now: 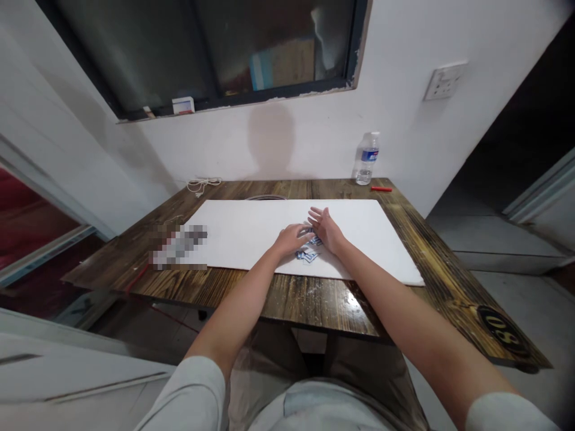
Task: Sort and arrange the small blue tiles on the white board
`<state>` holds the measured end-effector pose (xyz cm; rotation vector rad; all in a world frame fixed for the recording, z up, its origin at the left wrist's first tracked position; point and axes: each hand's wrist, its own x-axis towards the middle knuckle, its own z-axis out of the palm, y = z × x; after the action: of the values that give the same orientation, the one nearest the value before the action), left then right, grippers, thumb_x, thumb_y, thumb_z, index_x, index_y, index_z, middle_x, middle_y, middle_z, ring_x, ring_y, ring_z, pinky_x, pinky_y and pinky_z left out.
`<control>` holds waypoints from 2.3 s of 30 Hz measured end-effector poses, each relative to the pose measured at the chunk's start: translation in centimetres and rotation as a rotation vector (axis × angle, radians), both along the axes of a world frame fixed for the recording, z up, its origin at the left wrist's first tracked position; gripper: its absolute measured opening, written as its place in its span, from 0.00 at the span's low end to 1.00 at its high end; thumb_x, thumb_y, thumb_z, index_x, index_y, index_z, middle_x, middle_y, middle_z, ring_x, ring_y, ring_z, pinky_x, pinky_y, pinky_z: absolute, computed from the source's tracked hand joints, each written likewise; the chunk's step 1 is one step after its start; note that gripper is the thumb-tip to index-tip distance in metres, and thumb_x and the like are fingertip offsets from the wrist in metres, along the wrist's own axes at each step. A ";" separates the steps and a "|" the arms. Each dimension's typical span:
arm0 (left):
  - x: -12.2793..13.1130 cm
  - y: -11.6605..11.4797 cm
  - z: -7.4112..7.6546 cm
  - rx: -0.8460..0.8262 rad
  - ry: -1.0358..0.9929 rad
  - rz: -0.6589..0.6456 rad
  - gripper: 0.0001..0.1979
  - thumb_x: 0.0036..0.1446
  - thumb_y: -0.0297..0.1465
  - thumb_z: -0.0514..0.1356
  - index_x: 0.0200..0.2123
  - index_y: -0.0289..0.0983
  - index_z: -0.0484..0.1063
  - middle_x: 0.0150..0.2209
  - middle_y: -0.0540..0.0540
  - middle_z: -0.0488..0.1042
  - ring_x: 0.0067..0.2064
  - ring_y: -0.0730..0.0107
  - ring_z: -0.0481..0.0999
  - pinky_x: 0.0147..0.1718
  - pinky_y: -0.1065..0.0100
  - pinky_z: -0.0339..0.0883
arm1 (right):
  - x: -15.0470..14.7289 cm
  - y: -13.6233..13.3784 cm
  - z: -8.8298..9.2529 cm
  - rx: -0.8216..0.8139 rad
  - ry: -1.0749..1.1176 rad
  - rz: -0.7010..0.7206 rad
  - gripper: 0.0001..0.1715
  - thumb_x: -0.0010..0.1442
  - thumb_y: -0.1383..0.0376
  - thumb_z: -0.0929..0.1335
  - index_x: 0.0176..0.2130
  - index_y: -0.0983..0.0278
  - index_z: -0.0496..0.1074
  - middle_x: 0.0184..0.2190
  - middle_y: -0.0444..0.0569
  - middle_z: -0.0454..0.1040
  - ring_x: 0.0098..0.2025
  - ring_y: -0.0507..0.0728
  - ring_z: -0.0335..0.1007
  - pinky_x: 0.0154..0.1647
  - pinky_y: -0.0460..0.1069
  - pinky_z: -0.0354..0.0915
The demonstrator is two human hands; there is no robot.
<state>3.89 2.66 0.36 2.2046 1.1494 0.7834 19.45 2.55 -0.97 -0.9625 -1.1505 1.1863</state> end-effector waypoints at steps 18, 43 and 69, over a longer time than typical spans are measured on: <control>-1.0 -0.5 1.3 -0.019 0.203 -0.444 0.32 0.35 0.42 0.72 0.48 0.49 0.75 0.54 0.46 0.72 0.57 0.52 0.65 0.57 0.54 0.54 | 1.5 0.6 -0.9 -0.041 0.004 -0.462 0.35 0.57 0.38 0.59 0.29 0.65 0.71 0.27 0.52 0.77 0.29 0.55 0.75 0.30 0.49 0.71; -0.7 0.0 0.0 0.095 0.183 -0.277 0.33 0.45 0.40 0.68 0.56 0.39 0.67 0.59 0.39 0.66 0.61 0.53 0.63 0.60 0.56 0.53 | 1.4 -0.5 -0.1 -0.086 -0.171 -0.513 0.34 0.60 0.40 0.56 0.26 0.63 0.70 0.20 0.48 0.73 0.16 0.51 0.63 0.17 0.47 0.61; -2.1 0.4 0.0 0.210 0.450 0.299 0.19 0.55 0.45 0.59 0.43 0.39 0.75 0.42 0.40 0.72 0.47 0.56 0.69 0.44 0.62 0.63 | 6.4 0.0 1.8 0.140 -0.870 0.473 0.31 0.33 0.59 0.79 0.41 0.61 0.75 0.30 0.43 0.72 0.32 0.54 0.66 0.33 0.47 0.61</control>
<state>1.80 3.11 0.35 2.4968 1.7134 0.5532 25.84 2.51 0.81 -1.1714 -2.2170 1.0299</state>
